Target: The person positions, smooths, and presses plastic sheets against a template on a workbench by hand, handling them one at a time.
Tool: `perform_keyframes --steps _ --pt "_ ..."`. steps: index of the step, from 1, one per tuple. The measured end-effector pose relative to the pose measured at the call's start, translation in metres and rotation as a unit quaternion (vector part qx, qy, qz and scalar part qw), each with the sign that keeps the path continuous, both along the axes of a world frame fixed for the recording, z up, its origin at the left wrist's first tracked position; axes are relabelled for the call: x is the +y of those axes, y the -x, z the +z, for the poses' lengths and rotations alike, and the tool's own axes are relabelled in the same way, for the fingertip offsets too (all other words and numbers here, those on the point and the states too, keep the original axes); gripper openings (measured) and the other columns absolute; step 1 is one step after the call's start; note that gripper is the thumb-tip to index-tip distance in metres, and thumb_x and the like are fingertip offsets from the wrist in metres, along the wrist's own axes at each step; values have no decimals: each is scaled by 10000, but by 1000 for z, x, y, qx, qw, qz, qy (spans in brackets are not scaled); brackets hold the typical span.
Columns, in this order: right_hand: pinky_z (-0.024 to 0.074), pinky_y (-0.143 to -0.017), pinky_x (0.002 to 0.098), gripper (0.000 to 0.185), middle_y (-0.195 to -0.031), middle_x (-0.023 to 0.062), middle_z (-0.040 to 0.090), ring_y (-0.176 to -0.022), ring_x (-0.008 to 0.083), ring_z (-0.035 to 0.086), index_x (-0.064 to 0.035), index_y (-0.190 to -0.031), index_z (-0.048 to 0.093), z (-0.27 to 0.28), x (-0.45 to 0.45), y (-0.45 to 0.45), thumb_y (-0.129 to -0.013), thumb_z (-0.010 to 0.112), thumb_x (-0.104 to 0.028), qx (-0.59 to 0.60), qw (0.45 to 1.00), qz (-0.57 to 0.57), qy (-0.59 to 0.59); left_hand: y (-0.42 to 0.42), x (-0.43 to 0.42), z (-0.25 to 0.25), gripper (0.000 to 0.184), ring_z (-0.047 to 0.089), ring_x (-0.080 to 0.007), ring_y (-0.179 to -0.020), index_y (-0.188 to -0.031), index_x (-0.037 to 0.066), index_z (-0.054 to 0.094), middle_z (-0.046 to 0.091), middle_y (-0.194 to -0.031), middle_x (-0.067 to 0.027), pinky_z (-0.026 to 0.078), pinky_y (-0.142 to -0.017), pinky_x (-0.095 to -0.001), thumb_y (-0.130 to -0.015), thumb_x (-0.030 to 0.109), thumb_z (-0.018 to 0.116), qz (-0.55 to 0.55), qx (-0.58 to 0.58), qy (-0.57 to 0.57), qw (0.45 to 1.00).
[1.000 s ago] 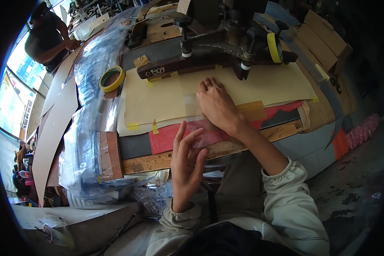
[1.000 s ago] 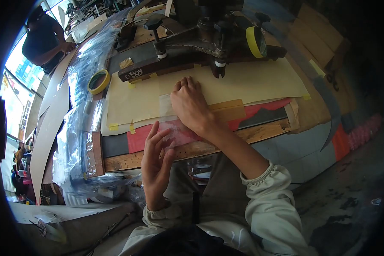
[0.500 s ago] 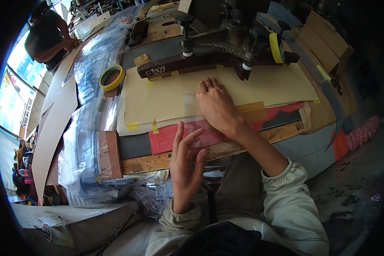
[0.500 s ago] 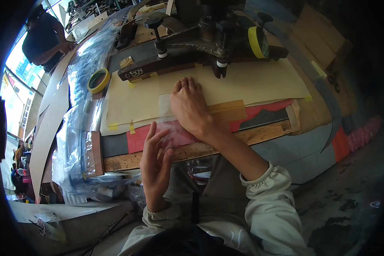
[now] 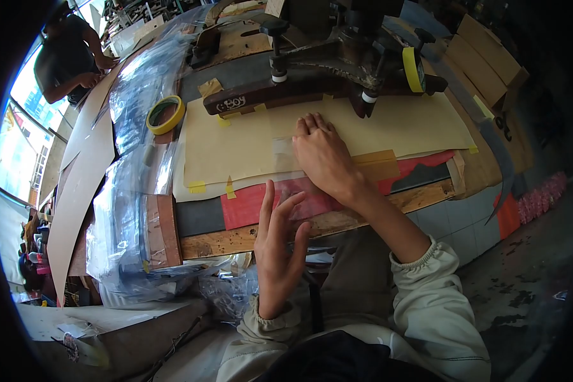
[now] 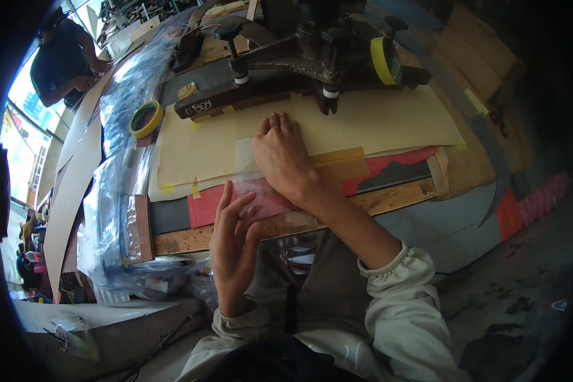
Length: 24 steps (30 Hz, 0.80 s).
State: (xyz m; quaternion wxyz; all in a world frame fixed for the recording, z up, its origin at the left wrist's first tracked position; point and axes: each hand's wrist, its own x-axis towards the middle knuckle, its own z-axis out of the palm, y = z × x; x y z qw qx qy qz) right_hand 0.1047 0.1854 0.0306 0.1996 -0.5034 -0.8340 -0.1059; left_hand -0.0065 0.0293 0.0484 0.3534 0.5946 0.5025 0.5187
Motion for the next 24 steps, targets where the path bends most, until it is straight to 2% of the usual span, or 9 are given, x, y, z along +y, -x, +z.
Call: perform_keyframes --steps 8,15,18,24 --pt "416 -1028 434 360 -1195 292 577 -1182 385 541 138 -1128 536 3 -1 -1 -919 499 -153 -2 1000 6 4 0 0 0 402 515 -225 -1232 -1307 -4 491 253 -1528 -186 448 -1023 -339 -909 -56 524 1 2 -5 1000" --pt "416 -1025 438 355 -1184 300 578 -1170 392 546 141 -1116 538 2 -1 -2 -914 506 -149 3 1000 16 -12 0 0 -2 400 513 -230 -1241 -1305 -6 494 259 -1524 -191 451 -1023 -341 -909 -46 531 4 12 -12 1000" --pt "407 -1023 448 388 -1223 302 560 -1221 376 508 159 -1161 544 6 -5 1 -858 502 -79 -3 1000 6 16 0 -2 0 403 518 -233 -1238 -1304 -5 496 261 -1523 -193 458 -1017 -343 -906 -48 534 3 11 -2 1000" --pt "389 -1050 461 430 -1234 305 560 -1241 381 499 162 -1208 523 2 -4 1 -861 502 -92 15 1000 1 8 1 -1 -1 409 542 -238 -1213 -1301 3 505 263 -1523 -192 483 -987 -340 -898 -49 547 6 39 -10 999"
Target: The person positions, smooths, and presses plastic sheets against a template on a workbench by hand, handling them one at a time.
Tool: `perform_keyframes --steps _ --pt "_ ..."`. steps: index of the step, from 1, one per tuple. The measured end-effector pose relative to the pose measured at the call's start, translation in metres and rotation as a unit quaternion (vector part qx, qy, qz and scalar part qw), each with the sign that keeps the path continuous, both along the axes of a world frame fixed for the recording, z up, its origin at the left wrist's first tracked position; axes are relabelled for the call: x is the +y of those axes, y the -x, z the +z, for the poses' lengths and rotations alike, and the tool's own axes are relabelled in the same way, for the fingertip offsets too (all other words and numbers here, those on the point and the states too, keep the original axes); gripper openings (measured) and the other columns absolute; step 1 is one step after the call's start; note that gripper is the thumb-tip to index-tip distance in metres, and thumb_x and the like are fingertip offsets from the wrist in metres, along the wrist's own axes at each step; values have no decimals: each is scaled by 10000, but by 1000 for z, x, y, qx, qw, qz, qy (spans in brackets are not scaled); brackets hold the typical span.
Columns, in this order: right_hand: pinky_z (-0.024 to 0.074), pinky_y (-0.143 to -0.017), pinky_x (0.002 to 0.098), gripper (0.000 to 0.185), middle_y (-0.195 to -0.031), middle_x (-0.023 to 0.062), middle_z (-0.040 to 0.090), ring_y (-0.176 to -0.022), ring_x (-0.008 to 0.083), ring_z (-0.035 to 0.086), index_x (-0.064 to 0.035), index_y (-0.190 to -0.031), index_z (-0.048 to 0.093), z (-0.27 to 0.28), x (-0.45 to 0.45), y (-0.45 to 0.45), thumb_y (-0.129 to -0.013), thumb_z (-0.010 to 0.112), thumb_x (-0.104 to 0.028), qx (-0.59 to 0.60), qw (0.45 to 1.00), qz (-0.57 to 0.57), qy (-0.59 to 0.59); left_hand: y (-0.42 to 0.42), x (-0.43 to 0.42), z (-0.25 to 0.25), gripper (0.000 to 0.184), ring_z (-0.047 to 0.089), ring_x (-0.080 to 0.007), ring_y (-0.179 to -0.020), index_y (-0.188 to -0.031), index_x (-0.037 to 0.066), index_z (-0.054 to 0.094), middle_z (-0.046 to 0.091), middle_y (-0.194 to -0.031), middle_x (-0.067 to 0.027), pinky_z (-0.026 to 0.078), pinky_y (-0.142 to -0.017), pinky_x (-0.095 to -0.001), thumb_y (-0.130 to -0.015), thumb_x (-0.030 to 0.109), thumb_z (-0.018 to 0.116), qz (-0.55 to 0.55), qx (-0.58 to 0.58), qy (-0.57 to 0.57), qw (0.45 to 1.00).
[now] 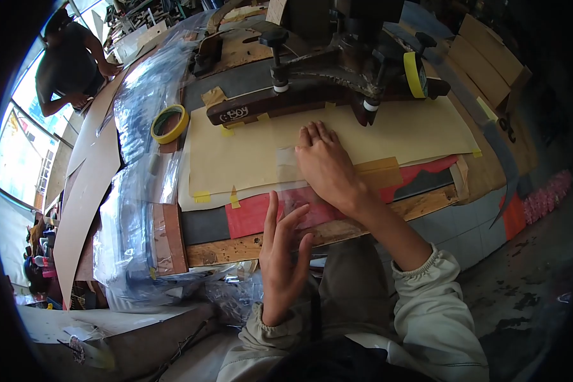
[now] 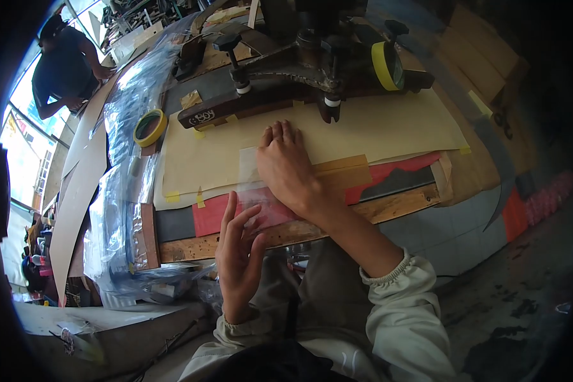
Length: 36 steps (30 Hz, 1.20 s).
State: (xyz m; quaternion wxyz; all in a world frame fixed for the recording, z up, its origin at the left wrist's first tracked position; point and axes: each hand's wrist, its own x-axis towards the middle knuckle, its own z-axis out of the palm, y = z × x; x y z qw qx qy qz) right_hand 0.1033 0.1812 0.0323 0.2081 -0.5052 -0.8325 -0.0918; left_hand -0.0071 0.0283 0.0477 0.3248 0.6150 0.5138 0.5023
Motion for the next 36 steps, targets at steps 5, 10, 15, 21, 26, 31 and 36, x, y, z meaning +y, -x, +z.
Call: perform_keyframes --steps 5,10,15,21,26,31,36 --pt "402 -1037 443 389 -1218 296 566 -1212 388 517 145 -1161 527 -3 -1 -1 -897 521 -141 -7 1000 -2 -28 1 1 -6 412 569 -243 -1182 -1297 6 512 277 -1519 -193 503 -957 -333 -892 -53 552 8 28 -18 999" --pt "410 -1029 436 375 -1206 289 572 -1194 388 530 137 -1141 526 -5 0 0 -913 536 -160 -29 999 -7 -46 1 0 -4 414 579 -245 -1172 -1292 -1 515 286 -1515 -199 507 -948 -332 -884 -60 556 9 41 -24 999" --pt "410 -1031 438 373 -1208 291 570 -1194 385 532 137 -1145 523 -4 0 0 -913 535 -156 -21 999 -7 -46 0 -1 -2 406 555 -291 -1200 -1267 5 539 304 -1492 -244 504 -918 -343 -866 -48 579 11 15 -7 1000" --pt "377 -1074 426 424 -1244 301 565 -1238 370 515 155 -1200 537 2 -3 2 -870 482 -105 -6 1000 -12 -12 -2 0 -2 385 493 -399 -1268 -1225 34 585 337 -1447 -330 494 -874 -376 -844 -3 624 29 3 -13 999" --pt "383 -1068 413 428 -1232 300 573 -1230 366 521 159 -1199 536 1 -3 2 -867 487 -107 -11 1000 -11 -17 -1 0 -4 393 474 -416 -1280 -1231 42 583 328 -1454 -326 482 -903 -388 -842 1 626 25 4 -13 1000" --pt "392 -1059 406 426 -1226 303 574 -1225 371 522 162 -1195 536 1 -3 2 -865 487 -102 -15 1000 -11 -23 0 -1 -3 401 453 -428 -1293 -1240 48 578 316 -1463 -323 466 -930 -407 -844 8 626 23 9 -2 1000" --pt "396 -1057 406 425 -1226 307 573 -1225 374 521 166 -1195 533 0 -2 2 -867 482 -97 -6 1000 -9 -20 0 0 -2 396 436 -439 -1302 -1240 50 580 310 -1466 -323 459 -949 -416 -847 16 623 23 6 2 1000"
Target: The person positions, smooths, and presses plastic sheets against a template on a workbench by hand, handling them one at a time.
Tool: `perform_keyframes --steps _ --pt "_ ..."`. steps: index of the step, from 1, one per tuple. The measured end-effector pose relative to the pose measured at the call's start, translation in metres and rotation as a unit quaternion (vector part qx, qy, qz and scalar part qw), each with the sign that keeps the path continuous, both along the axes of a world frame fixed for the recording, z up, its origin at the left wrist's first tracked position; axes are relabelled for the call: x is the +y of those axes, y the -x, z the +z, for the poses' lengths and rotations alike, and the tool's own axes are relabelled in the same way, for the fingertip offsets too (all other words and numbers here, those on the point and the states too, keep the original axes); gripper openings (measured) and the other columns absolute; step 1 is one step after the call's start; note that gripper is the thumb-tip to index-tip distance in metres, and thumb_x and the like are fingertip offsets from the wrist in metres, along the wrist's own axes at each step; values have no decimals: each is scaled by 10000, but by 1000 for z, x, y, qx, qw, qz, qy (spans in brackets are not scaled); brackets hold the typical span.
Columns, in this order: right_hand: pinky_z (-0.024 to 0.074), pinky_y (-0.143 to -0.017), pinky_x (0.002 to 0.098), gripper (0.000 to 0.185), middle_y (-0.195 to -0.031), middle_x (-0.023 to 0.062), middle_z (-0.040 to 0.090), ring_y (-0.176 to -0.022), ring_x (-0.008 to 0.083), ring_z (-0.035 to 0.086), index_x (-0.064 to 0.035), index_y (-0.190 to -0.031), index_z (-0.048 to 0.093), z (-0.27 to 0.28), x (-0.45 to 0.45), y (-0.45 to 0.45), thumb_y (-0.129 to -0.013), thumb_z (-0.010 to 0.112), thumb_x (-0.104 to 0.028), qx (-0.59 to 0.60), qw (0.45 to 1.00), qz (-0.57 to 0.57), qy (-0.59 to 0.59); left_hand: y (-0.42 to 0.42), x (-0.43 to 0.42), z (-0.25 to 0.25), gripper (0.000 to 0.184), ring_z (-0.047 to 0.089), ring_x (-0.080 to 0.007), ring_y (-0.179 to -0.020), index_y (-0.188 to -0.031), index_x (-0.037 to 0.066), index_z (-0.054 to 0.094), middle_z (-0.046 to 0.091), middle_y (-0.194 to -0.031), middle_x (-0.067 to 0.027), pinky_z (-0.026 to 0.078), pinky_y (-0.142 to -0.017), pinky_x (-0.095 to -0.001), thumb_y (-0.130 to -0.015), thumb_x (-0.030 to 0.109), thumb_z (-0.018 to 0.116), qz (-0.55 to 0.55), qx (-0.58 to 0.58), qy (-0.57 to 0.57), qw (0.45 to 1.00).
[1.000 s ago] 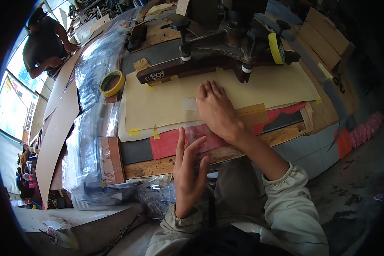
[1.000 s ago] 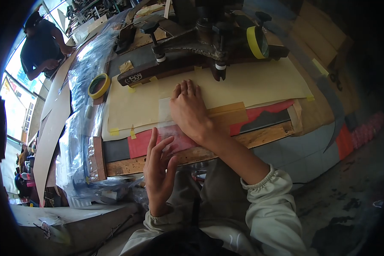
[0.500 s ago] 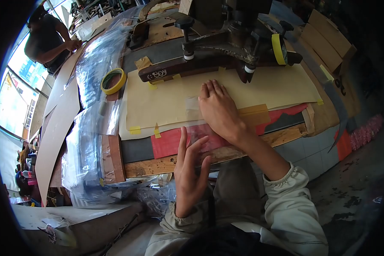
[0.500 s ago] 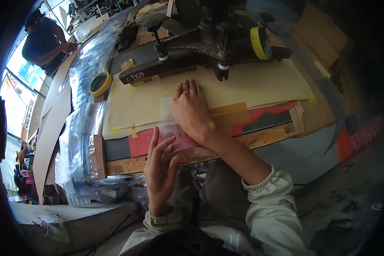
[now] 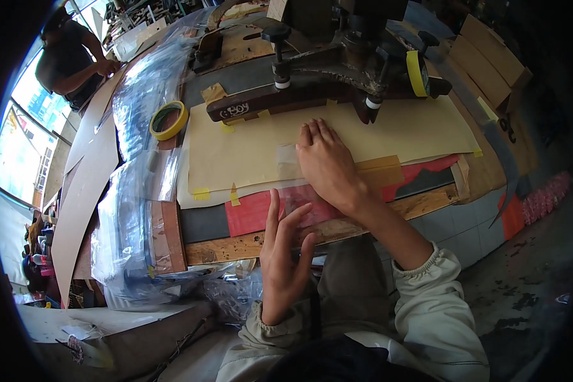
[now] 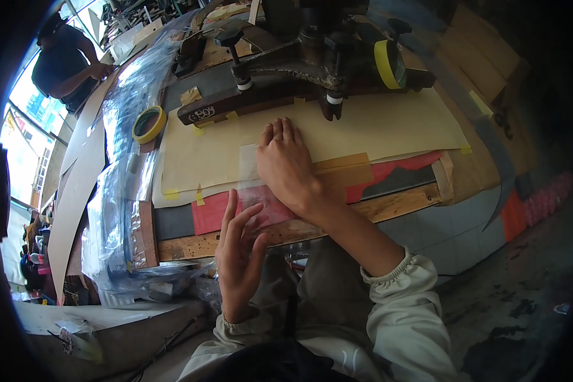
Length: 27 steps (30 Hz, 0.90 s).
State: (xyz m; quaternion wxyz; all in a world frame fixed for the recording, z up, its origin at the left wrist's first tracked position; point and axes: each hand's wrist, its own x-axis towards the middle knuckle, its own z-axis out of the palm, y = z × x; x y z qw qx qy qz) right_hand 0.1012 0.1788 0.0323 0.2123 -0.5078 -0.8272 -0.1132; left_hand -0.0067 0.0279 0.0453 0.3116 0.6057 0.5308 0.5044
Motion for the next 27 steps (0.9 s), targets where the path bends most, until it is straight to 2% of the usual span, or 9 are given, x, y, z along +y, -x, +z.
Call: perform_keyframes --steps 14,18,20,23,27 --pt "397 -1056 405 433 -1234 315 564 -1228 376 517 164 -1209 527 1 -1 0 -865 488 -95 -4 1000 1 4 -1 0 2 386 443 -433 -1300 -1235 52 584 310 -1463 -328 457 -949 -410 -852 20 621 0 -11 -2 1000" --pt "393 -1059 406 434 -1242 318 557 -1228 378 517 165 -1211 524 1 -1 -1 -866 486 -96 6 1000 3 10 0 1 1 388 512 -390 -1248 -1237 54 584 316 -1461 -328 480 -901 -388 -852 17 620 0 -3 -14 1000" --pt "395 -1063 415 395 -1240 303 555 -1227 389 509 150 -1184 517 1 0 -2 -907 501 -131 -4 1000 2 6 0 1 1 390 547 -369 -1215 -1239 55 584 318 -1460 -327 489 -877 -379 -852 14 619 -2 -16 -17 1000" --pt "398 -1064 417 380 -1238 296 555 -1225 392 507 141 -1171 514 -2 1 -3 -928 508 -152 -8 1000 4 1 2 1 1 408 570 -243 -1181 -1287 -5 518 279 -1517 -209 504 -958 -334 -885 -61 551 -22 14 -8 1000" --pt "400 -1063 412 388 -1237 293 559 -1222 386 512 139 -1180 516 -2 2 -3 -929 509 -158 -1 1000 4 2 0 0 4 414 571 -237 -1178 -1287 10 525 285 -1518 -195 509 -950 -332 -880 -61 557 -17 -10 7 1000"
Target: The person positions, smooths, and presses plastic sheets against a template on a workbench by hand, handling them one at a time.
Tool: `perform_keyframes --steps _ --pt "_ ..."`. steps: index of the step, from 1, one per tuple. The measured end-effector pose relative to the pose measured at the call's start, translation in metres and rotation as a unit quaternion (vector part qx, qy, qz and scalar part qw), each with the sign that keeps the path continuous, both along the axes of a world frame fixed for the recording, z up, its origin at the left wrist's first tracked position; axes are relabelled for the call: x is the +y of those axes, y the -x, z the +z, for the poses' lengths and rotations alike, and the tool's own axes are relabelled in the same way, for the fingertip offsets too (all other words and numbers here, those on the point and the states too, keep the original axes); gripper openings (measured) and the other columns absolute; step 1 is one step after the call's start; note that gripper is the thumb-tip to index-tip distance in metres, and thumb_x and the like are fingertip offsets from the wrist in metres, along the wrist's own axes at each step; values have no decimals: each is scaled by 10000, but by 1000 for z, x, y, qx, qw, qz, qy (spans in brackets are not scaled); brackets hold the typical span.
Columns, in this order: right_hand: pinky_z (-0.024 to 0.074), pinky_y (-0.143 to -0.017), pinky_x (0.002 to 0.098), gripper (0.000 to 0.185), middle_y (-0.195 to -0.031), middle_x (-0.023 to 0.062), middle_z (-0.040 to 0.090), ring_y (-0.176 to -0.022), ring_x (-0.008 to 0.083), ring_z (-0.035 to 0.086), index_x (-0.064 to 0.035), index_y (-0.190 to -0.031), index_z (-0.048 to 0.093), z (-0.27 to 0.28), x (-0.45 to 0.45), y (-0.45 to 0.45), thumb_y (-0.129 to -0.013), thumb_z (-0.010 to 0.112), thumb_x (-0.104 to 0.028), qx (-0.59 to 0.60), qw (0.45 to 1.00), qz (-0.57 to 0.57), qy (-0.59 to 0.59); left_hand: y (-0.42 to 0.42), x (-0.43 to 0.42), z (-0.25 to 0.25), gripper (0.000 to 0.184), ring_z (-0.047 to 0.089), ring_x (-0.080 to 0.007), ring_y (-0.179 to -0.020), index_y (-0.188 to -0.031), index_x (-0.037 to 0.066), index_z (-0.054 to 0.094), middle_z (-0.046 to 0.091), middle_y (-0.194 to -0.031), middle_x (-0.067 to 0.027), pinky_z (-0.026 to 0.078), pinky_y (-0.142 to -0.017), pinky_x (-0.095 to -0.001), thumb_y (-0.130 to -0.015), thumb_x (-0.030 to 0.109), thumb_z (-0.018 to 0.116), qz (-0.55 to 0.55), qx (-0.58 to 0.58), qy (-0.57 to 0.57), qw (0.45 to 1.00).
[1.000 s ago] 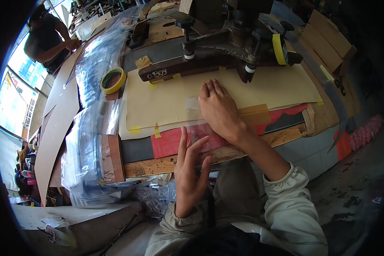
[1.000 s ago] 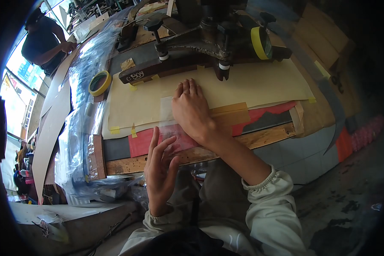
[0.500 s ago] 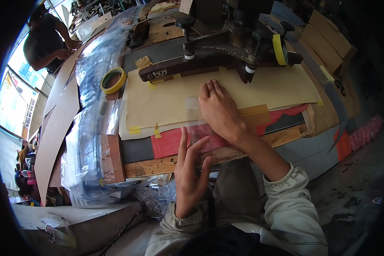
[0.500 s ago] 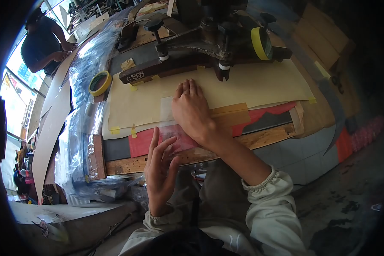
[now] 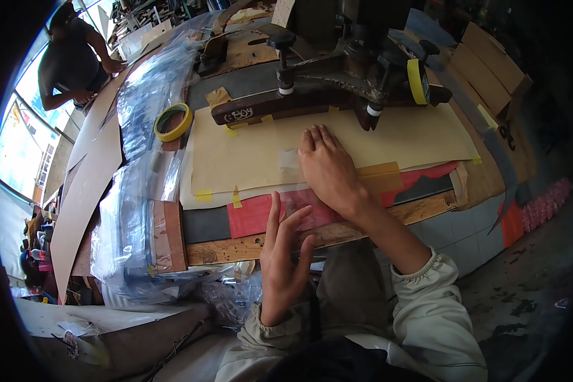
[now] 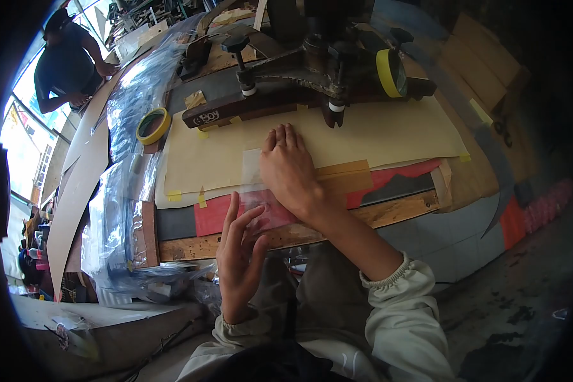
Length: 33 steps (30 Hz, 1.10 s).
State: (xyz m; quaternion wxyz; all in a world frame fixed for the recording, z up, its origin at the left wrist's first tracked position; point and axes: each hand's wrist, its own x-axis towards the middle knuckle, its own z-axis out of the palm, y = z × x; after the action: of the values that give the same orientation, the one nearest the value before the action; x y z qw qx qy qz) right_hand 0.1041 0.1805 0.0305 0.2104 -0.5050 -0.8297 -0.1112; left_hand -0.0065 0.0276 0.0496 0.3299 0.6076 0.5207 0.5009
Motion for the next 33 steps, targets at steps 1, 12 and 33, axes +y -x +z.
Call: perform_keyframes --steps 1,12,33 --pt "399 -1061 412 393 -1233 298 562 -1221 384 516 146 -1179 524 -1 0 0 -916 501 -145 13 1000 4 0 0 0 0 413 567 -236 -1183 -1285 15 529 289 -1518 -192 510 -948 -332 -880 -60 560 2 -3 3 1000" --pt "408 -1045 425 368 -1220 274 582 -1190 385 533 99 -1177 563 10 -2 -7 -918 524 -160 55 997 45 12 -2 5 4 385 612 -304 -1111 -1244 15 552 378 -1426 -261 564 -781 -317 -866 -37 597 41 47 -67 996" --pt "516 -823 306 271 -960 101 661 -915 163 648 32 -1033 599 -21 -202 -108 -996 530 -228 562 756 67 328 -13 -93 -44 430 564 -204 -1122 -1258 0 405 473 -1091 -79 541 -943 -371 -881 -88 593 -108 -464 79 875"
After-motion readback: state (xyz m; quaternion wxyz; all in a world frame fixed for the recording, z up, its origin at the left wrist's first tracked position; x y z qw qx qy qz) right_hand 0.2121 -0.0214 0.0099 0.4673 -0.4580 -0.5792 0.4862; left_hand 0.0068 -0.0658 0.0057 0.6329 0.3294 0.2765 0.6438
